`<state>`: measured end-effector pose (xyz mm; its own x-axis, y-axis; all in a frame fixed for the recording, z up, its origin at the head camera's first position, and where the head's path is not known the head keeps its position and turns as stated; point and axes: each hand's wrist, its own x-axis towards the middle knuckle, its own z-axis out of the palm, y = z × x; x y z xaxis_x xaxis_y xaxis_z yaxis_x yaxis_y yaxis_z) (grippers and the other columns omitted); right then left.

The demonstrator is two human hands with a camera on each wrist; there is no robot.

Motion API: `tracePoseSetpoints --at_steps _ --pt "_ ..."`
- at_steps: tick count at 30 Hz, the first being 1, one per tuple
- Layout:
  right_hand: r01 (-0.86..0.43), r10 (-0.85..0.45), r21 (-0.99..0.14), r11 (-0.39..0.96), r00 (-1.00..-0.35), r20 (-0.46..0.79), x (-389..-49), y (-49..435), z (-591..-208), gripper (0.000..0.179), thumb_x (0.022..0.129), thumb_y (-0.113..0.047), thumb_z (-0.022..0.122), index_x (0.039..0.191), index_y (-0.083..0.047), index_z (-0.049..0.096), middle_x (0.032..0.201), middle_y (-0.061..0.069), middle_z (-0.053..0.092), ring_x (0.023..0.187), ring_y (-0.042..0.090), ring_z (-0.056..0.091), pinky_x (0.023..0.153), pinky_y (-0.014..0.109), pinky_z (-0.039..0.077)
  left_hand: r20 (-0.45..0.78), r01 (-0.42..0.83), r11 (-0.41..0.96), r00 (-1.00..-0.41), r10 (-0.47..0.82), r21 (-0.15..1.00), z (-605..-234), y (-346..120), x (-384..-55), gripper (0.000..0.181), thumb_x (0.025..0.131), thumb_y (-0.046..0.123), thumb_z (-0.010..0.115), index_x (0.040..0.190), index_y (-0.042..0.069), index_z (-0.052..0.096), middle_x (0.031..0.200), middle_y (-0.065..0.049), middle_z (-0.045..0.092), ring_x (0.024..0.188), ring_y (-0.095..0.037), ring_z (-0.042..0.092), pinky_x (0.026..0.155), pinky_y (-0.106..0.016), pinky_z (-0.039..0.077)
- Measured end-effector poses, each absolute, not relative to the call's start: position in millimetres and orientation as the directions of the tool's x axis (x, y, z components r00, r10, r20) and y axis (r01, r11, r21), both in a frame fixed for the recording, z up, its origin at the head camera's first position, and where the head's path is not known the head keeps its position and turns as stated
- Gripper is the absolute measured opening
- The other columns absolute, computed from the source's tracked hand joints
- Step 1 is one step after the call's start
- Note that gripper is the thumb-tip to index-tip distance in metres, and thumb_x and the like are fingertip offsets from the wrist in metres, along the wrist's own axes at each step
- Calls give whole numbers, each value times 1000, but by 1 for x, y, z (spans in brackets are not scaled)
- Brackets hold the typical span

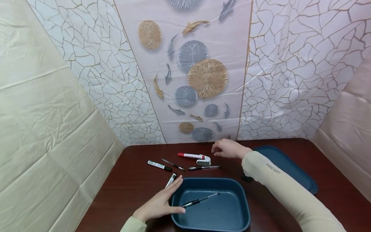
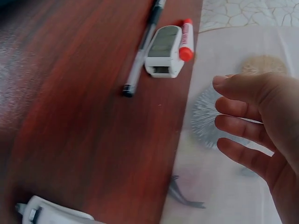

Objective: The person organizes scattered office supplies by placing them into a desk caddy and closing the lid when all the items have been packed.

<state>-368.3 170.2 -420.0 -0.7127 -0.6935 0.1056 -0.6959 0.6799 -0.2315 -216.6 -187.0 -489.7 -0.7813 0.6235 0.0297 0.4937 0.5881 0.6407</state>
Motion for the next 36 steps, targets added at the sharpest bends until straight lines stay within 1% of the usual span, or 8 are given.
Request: tracePoseSetpoints --at_steps 3,8,12,15,20,25,30,36 --pt "-693 -694 -244 679 -713 94 -368 172 -428 10 95 -16 72 104 -14 75 93 -7 67 80 8 60 73 34 53 33 496 585 -779 626 642 -490 -187 -216 95 87 53 75 162 31 21 169 6 14 153 -22 17 113 -57 31" --pt "-706 -711 -246 664 -698 88 -367 173 -442 11 94 -15 72 105 -12 75 95 -4 68 83 11 62 76 37 53 35 497 585 -780 625 641 -491 -187 -216 95 87 54 75 162 32 21 169 5 14 153 -22 17 114 -57 31" --pt "-688 -701 -266 675 -711 60 -365 172 -451 13 95 -16 72 107 -13 74 96 -4 67 82 11 61 75 37 52 32 495 583 -779 626 645 -492 -188 -217 94 87 53 75 162 32 21 169 5 14 153 -24 17 114 -57 31" --pt "-680 -697 -287 675 -715 53 -363 171 -458 13 95 -16 72 107 -15 74 96 -4 67 82 11 61 74 37 52 35 498 581 -778 628 644 -493 -188 -217 94 88 52 75 162 31 21 168 8 13 153 -27 17 114 -57 30" --pt "-693 -711 -295 658 -701 64 -362 169 -468 15 94 -16 73 109 -15 75 102 -3 68 89 16 64 79 39 54 35 495 579 -779 626 648 -492 -187 -218 94 88 50 76 162 30 22 167 15 11 153 -27 17 115 -55 30" --pt "-709 -720 -274 650 -690 76 -360 168 -475 17 93 -17 74 110 -14 75 104 -3 67 93 16 66 82 40 55 38 501 574 -774 632 647 -492 -186 -219 95 87 51 76 162 27 22 167 14 12 153 -29 17 114 -55 30" --pt "-719 -734 -290 632 -675 74 -359 165 -480 16 94 -16 73 109 -13 74 102 0 67 93 18 66 82 40 55 40 503 579 -776 630 641 -493 -186 -219 94 88 50 76 162 26 23 168 10 13 152 -29 18 114 -57 30" --pt "-727 -741 -285 625 -667 78 -359 160 -484 12 95 -17 72 107 -15 75 95 -4 64 82 10 61 75 35 53 28 487 586 -784 620 648 -491 -187 -218 94 87 50 76 162 28 23 167 15 12 153 -27 17 114 -57 30"
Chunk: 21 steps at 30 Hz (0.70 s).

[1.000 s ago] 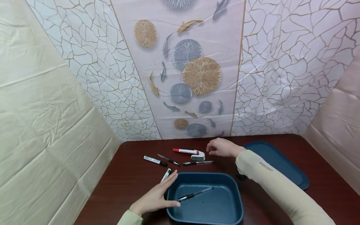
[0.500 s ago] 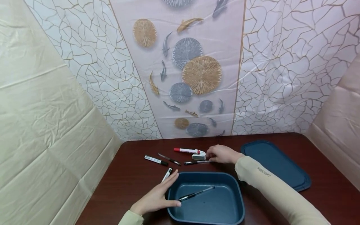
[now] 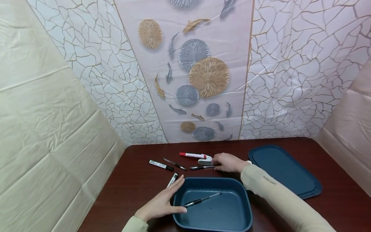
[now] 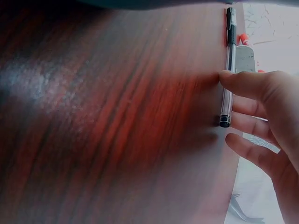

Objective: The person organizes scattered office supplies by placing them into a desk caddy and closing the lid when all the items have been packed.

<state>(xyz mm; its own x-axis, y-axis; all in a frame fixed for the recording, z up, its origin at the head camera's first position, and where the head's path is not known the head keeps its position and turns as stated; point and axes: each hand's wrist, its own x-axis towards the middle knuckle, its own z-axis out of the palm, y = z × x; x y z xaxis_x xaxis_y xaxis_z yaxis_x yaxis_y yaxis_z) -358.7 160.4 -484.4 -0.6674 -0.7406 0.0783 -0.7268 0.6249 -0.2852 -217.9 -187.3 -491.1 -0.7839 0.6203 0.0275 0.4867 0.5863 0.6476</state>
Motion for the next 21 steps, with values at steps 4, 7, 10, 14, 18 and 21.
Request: tracePoseSetpoints --at_steps 4,7,10,14,18,21 --pt "-719 -735 -299 628 -674 78 -358 161 -485 11 94 -17 73 105 -15 75 91 -5 62 76 7 56 71 33 51 31 492 581 -779 626 648 -490 -186 -218 94 87 51 76 162 29 23 167 15 12 153 -27 17 115 -55 30" --pt "-715 -737 -318 622 -672 68 -357 162 -486 10 94 -17 72 104 -15 74 90 -5 61 76 6 55 71 32 50 35 496 571 -774 632 655 -489 -186 -217 94 87 49 76 162 28 23 167 15 11 153 -29 16 115 -54 29" --pt "-707 -736 -331 625 -675 55 -358 161 -487 9 95 -15 72 103 -17 74 91 -7 62 78 5 57 72 31 51 40 501 564 -770 637 657 -490 -186 -217 94 87 48 77 162 28 23 167 14 11 153 -32 14 116 -54 28" --pt "-700 -727 -329 633 -684 57 -359 161 -488 10 94 -12 72 102 -17 75 91 -7 63 79 5 58 72 30 52 39 498 566 -772 634 656 -490 -186 -217 94 87 48 77 162 29 23 167 14 11 153 -32 15 115 -55 29" --pt "-700 -724 -322 638 -687 58 -358 161 -488 9 94 -11 72 101 -15 76 92 -5 65 79 6 58 73 31 52 37 497 569 -773 633 655 -490 -186 -217 95 87 51 76 162 28 23 167 14 11 153 -32 14 115 -56 28" --pt "-688 -715 -322 651 -698 44 -356 160 -488 9 93 -11 72 101 -15 76 93 -5 66 79 7 59 74 32 53 38 501 570 -772 635 652 -490 -186 -216 95 87 53 75 162 27 23 168 9 12 153 -33 15 115 -57 28"
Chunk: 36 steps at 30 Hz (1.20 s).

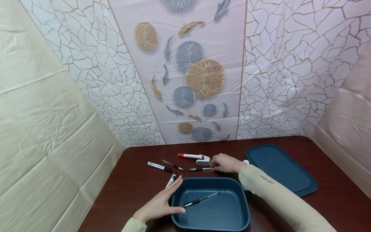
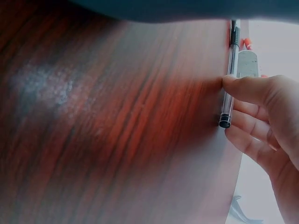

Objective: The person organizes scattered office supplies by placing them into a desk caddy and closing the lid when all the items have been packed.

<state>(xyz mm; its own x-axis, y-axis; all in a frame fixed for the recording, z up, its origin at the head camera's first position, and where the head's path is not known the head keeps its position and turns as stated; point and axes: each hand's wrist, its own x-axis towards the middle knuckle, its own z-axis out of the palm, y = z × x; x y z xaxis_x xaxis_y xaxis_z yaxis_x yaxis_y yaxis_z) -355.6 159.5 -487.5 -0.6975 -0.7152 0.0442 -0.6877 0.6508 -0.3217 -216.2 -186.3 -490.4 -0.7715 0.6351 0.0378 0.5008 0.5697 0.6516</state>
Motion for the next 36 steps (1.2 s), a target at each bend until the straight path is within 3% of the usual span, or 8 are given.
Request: tracePoseSetpoints --at_steps 4,22,36 --pt "-675 -703 -314 668 -711 31 -354 159 -486 9 93 -11 73 100 -14 76 93 -6 67 80 8 61 75 32 54 43 508 570 -770 636 646 -491 -186 -216 95 87 52 76 162 26 23 169 2 14 152 -33 16 114 -58 28" --pt "-709 -726 -262 655 -687 43 -351 162 -481 8 94 -11 72 100 -15 76 94 -5 66 84 10 63 77 34 55 32 486 569 -778 627 664 -490 -185 -216 94 88 47 77 162 27 23 169 1 14 152 -32 17 114 -60 28" --pt "-681 -686 -274 679 -722 93 -353 174 -465 8 97 -13 69 101 -15 75 95 -7 64 82 7 60 74 30 53 48 497 552 -770 636 670 -491 -187 -215 93 88 48 76 162 25 24 169 0 15 152 -34 17 114 -59 28"
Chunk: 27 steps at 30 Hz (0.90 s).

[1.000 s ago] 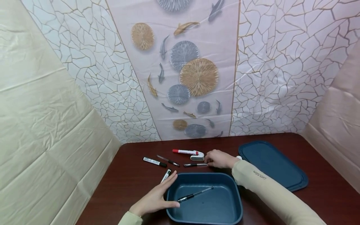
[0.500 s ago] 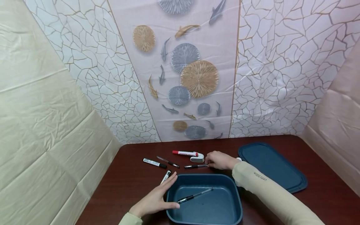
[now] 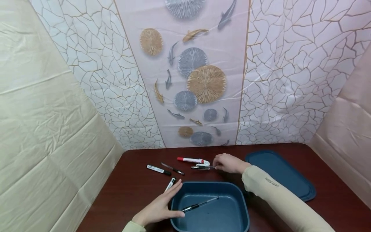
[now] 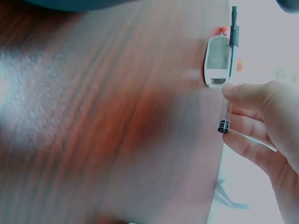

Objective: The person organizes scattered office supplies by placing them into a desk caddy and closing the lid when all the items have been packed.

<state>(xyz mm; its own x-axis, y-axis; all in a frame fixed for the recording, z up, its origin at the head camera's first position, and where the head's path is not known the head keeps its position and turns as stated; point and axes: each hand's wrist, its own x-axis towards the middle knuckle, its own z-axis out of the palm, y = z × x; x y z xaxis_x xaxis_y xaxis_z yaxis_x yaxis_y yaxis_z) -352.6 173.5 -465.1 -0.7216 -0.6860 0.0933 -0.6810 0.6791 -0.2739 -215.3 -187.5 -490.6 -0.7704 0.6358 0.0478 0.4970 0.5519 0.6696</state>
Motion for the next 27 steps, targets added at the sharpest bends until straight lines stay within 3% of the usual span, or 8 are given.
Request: tracePoseSetpoints --at_steps 9,19,27 --pt "-672 -667 -325 665 -731 145 -356 187 -457 10 98 -13 67 105 -12 74 100 -4 66 87 11 62 75 33 53 49 497 543 -767 640 677 -492 -187 -214 91 90 46 75 162 27 23 169 1 14 152 -33 16 115 -55 29" --pt "-619 -596 -322 716 -783 178 -356 199 -444 11 99 -13 66 106 -15 74 103 -3 67 91 15 65 79 36 54 54 499 552 -773 633 668 -489 -187 -215 93 88 52 74 162 26 24 167 13 13 152 -33 17 115 -56 28" --pt "-614 -566 -336 714 -789 239 -361 207 -433 12 99 -12 66 108 -9 74 103 3 68 89 18 65 76 38 54 39 487 558 -775 630 671 -491 -188 -215 94 88 55 73 162 27 23 168 12 13 152 -33 16 115 -58 27"
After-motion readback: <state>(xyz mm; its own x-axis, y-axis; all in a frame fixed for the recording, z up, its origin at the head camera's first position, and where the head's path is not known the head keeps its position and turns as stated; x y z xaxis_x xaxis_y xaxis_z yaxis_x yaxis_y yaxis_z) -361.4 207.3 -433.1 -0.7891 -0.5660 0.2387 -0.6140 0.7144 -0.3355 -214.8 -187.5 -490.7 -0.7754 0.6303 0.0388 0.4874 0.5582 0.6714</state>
